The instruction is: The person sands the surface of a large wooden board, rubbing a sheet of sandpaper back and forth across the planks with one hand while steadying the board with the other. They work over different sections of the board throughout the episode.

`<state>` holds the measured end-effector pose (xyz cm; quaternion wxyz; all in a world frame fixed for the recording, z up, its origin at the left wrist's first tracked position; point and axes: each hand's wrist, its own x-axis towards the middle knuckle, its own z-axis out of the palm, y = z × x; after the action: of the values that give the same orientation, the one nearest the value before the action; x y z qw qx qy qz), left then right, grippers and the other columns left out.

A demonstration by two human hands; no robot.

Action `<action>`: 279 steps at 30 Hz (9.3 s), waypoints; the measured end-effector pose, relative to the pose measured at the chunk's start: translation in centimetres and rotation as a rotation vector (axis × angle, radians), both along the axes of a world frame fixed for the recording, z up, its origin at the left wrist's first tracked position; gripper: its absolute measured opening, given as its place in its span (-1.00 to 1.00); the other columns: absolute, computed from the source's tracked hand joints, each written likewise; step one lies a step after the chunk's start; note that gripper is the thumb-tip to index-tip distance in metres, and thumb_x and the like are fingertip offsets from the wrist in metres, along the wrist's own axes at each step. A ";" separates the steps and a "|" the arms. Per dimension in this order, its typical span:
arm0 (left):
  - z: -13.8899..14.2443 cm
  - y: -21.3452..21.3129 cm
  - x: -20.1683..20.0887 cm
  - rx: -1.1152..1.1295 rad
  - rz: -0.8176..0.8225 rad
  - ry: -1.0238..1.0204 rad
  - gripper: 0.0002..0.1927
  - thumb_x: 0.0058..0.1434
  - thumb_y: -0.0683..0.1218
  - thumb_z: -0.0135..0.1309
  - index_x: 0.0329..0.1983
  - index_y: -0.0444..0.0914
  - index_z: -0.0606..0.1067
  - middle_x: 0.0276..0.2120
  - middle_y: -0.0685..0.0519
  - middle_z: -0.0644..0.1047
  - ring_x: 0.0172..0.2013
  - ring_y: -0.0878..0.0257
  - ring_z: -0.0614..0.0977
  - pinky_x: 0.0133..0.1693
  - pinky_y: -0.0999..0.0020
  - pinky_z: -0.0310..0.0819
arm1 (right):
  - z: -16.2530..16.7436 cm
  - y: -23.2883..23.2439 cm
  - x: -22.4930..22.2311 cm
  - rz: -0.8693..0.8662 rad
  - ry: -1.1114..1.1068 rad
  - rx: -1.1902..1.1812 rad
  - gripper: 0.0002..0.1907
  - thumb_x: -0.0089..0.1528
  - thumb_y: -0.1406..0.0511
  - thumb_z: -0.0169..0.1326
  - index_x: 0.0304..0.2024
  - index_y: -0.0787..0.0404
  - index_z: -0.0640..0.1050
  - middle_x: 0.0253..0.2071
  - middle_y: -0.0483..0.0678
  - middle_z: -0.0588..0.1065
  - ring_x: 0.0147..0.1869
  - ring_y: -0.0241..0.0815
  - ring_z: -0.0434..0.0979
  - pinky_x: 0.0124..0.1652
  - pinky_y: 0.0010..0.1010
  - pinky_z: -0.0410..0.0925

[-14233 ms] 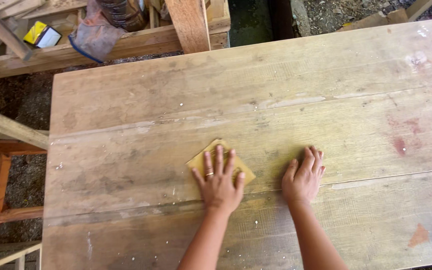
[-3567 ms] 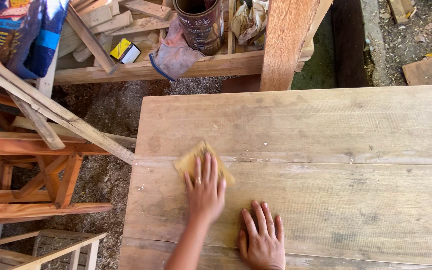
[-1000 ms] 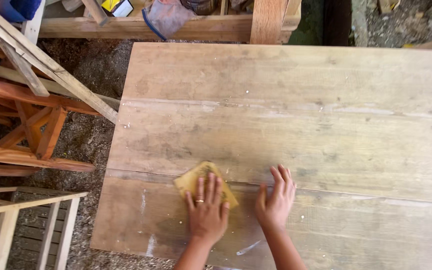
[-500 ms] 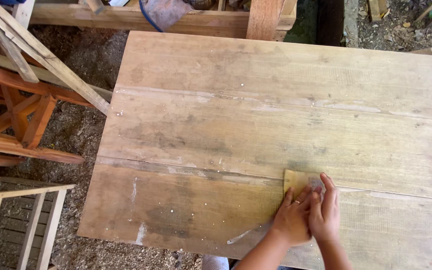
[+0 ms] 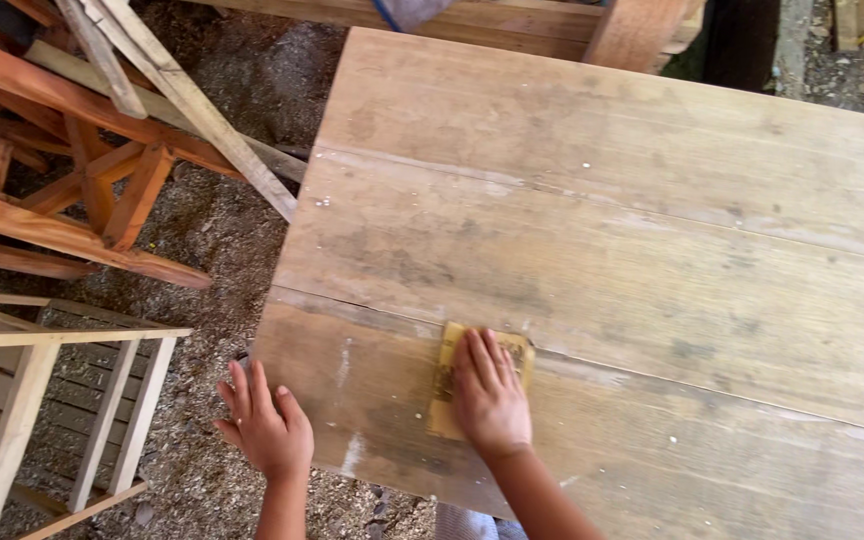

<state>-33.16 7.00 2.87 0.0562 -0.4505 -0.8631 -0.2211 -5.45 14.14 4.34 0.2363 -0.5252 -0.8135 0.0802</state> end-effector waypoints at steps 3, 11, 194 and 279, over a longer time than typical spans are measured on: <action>-1.4 -0.2 -0.5 -0.053 0.060 -0.042 -0.41 0.35 0.06 -0.23 0.43 -0.16 0.34 0.48 -0.02 0.22 0.47 -0.04 0.17 0.38 -0.26 -0.32 | 2.3 2.6 -6.7 0.052 0.010 -0.063 -0.37 0.30 0.18 -0.02 0.36 0.37 0.31 0.46 0.19 0.23 0.56 0.14 0.14 0.40 0.00 0.07; -2.1 0.1 -0.9 -0.010 0.063 -0.024 -0.42 0.38 0.01 -0.29 0.45 -0.18 0.31 0.48 -0.04 0.26 0.48 0.00 0.20 0.41 -0.21 -0.20 | 6.6 7.0 -20.5 0.490 -0.120 -0.162 -0.17 0.29 0.01 -0.12 0.47 0.36 0.13 0.56 0.15 0.01 0.63 0.06 -0.09 0.46 -0.08 -0.13; 1.8 15.9 18.1 -0.307 -0.457 -0.022 -0.27 0.29 0.16 -0.18 0.54 0.03 0.04 0.54 0.13 -0.02 0.49 0.09 -0.02 0.37 -0.20 -0.30 | 0.8 15.8 6.6 -0.161 -0.183 -0.153 -0.27 0.33 0.06 -0.17 0.50 0.19 0.10 0.59 -0.02 0.01 0.67 -0.01 -0.13 0.47 0.13 -0.15; 1.7 20.1 28.3 -0.333 -0.600 0.086 -0.25 0.20 0.25 -0.21 0.51 0.24 0.04 0.50 0.20 -0.06 0.45 0.14 -0.06 0.32 -0.26 -0.30 | 2.7 27.0 26.7 -0.697 -0.353 -0.454 -0.36 0.36 -0.10 -0.47 0.51 -0.32 -0.08 0.59 -0.10 -0.25 0.63 0.04 -0.36 0.40 0.22 -0.38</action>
<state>-4.82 27.12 4.56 -0.0492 -0.6962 -0.7132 -0.0643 21.28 41.18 7.04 -0.0144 -0.8121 -0.5777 0.0815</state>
